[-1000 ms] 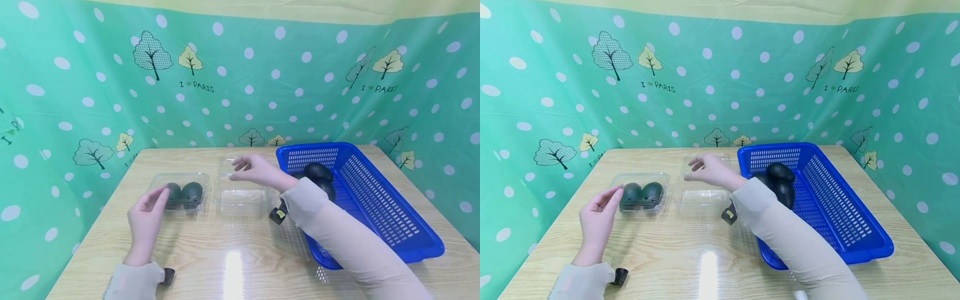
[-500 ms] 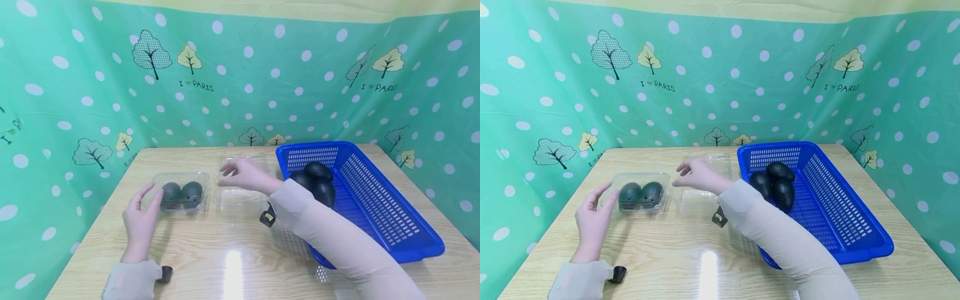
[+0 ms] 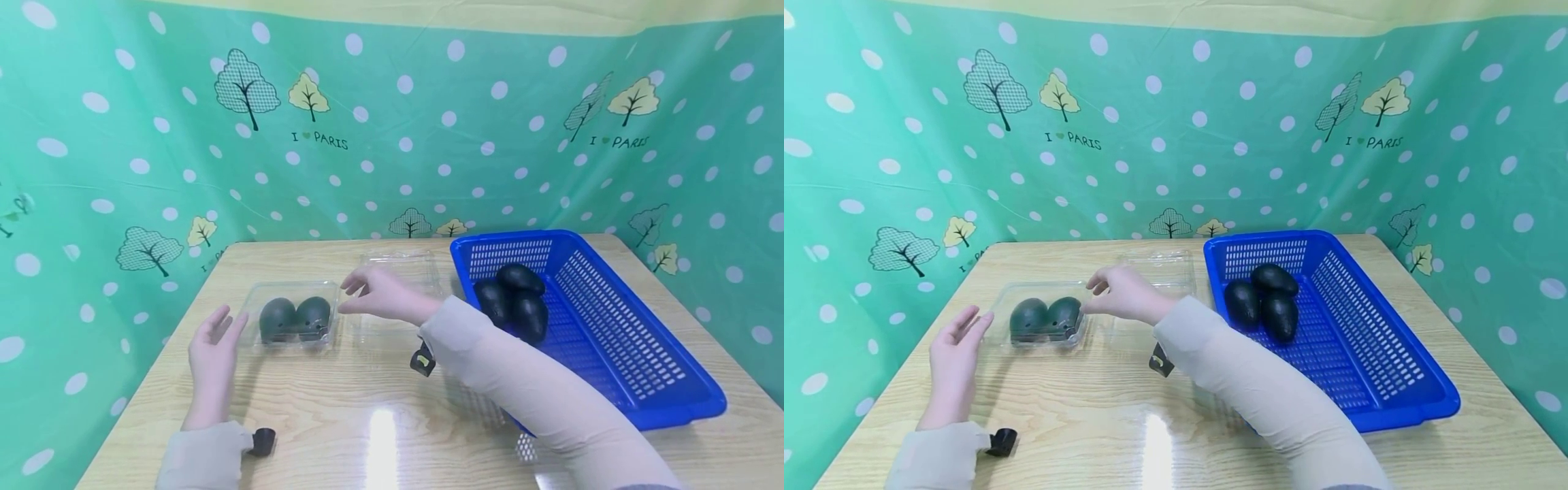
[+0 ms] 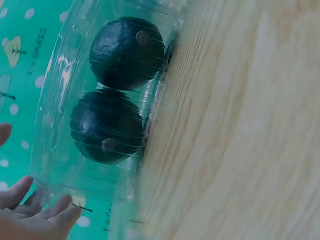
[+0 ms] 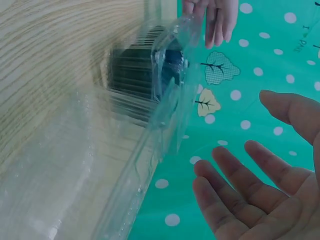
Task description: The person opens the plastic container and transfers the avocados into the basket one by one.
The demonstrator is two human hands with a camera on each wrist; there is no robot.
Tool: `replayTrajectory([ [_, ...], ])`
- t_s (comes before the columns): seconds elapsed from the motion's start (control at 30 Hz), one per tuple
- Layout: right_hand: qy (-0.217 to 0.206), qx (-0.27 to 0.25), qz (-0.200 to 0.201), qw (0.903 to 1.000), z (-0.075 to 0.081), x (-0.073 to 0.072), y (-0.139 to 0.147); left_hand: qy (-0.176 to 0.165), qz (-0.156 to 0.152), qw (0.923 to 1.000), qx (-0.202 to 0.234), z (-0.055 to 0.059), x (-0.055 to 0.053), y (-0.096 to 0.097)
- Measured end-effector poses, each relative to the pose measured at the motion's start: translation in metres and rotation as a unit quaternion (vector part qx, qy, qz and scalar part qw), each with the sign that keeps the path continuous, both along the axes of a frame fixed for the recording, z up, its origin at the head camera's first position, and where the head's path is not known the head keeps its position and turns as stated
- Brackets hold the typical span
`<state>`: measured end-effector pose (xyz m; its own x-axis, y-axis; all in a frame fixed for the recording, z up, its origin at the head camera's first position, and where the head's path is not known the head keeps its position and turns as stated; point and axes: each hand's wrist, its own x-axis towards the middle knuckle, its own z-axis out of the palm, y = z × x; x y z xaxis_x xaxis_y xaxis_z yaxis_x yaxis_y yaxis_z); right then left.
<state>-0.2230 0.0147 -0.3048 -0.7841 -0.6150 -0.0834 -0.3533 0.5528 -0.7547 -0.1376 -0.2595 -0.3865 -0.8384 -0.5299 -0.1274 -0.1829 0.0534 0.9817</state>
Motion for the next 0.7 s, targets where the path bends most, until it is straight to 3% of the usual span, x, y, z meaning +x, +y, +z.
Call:
replayTrajectory([
  [0.17,0.009,-0.004,0.020,0.9998,-0.006,0.000,-0.007,-0.037,-0.064,0.9950,0.067,-0.004,0.000,-0.007],
  [0.33,0.007,0.006,0.033,0.9994,-0.009,0.002,-0.012,-0.030,-0.118,0.9857,0.117,-0.009,-0.003,-0.011],
  [0.53,0.008,0.029,0.035,0.9990,-0.012,0.004,-0.017,-0.024,-0.145,0.9822,0.117,-0.014,-0.003,-0.009],
  [0.7,0.036,0.063,0.043,0.9964,-0.016,0.003,-0.026,-0.023,-0.144,0.9816,0.123,-0.014,-0.004,-0.005],
])
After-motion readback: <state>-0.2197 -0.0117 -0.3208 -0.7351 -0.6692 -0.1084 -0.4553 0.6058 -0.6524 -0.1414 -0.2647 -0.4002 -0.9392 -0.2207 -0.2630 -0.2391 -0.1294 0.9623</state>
